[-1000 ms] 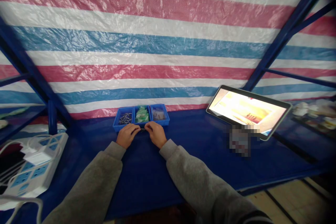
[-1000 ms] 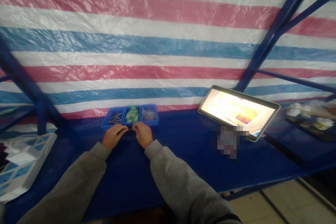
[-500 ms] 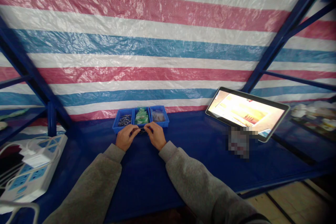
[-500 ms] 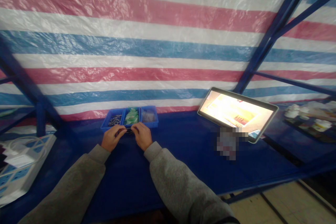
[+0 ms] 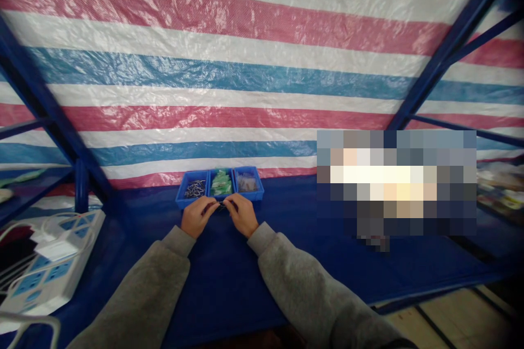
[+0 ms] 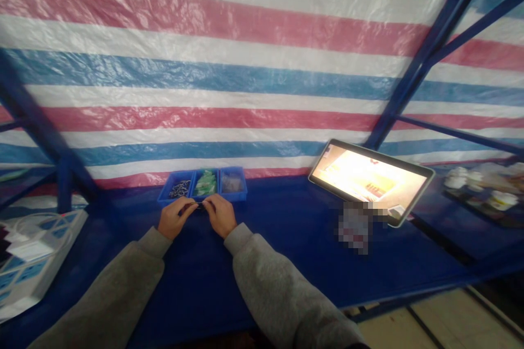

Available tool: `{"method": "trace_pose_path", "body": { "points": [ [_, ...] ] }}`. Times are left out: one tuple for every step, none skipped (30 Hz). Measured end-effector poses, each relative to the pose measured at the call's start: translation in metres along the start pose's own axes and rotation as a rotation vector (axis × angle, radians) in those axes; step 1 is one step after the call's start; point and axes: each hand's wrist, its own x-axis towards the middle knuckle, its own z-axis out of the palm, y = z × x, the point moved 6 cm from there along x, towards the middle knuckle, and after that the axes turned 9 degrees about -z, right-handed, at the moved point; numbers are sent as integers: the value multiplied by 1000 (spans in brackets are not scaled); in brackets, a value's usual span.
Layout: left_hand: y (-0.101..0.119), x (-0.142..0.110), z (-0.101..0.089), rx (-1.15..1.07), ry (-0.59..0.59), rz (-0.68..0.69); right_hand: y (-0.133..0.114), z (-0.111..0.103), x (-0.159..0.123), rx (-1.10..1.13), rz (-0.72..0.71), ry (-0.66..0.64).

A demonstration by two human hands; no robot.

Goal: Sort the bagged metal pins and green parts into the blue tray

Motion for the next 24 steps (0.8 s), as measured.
{"method": "trace_pose_path", "body": {
  "points": [
    [0,0,0,-14,5,0,0,0,0,-2,-3,-7],
    [1,0,-1,-29,10,-4,0,1,0,-3,-8,-15],
    [1,0,-1,-43,13,-13,-1,2,0,-4,-17,-24],
    [2,0,-1,-58,14,-23,-1,2,1,-3,-27,-34],
    [2,0,-1,-71,13,-31,-2,3,1,0,-37,-45],
    [3,0,-1,-84,13,-37,-2,4,1,3,-44,-54],
    [4,0,-1,-95,16,-41,-2,5,1,3,-47,-60],
    [4,0,-2,-107,22,-46,-2,5,0,-3,-44,-62],
    [4,0,-2,-117,30,-52,-1,5,0,-12,-38,-57],
    [4,0,-3,-126,42,-59,0,5,0,-24,-29,-47],
    [4,0,-5,-132,54,-66,1,5,0,-35,-17,-35],
    [4,0,-5,-133,62,-74,3,4,0,-44,-4,-24],
    [3,-1,-6,-129,64,-81,4,3,0,-50,8,-17],
    [3,-1,-6,-118,62,-88,5,3,0,-55,19,-13],
    [3,-1,-6,-103,57,-94,6,3,0,-60,28,-13],
    [3,-2,-6,-85,49,-99,7,3,0,-65,33,-15],
    [3,-2,-6,-68,42,-103,7,3,0,-69,35,-17],
    [4,-2,-6,-54,39,-106,6,3,0,-72,35,-17],
    [4,-2,-6,-44,38,-108,6,3,0,-73,33,-16],
    [4,-2,-6,-38,37,-109,5,3,0,-74,32,-14],
    [3,-2,-6,-33,37,-110,5,2,0,-74,31,-11],
    [3,-2,-6,-29,35,-111,5,2,0,-74,30,-7],
    [2,-2,-5,-26,33,-112,5,1,0,-73,29,-1],
    [1,-2,-5,-22,30,-111,5,1,0,-73,27,4]
  ]
}}
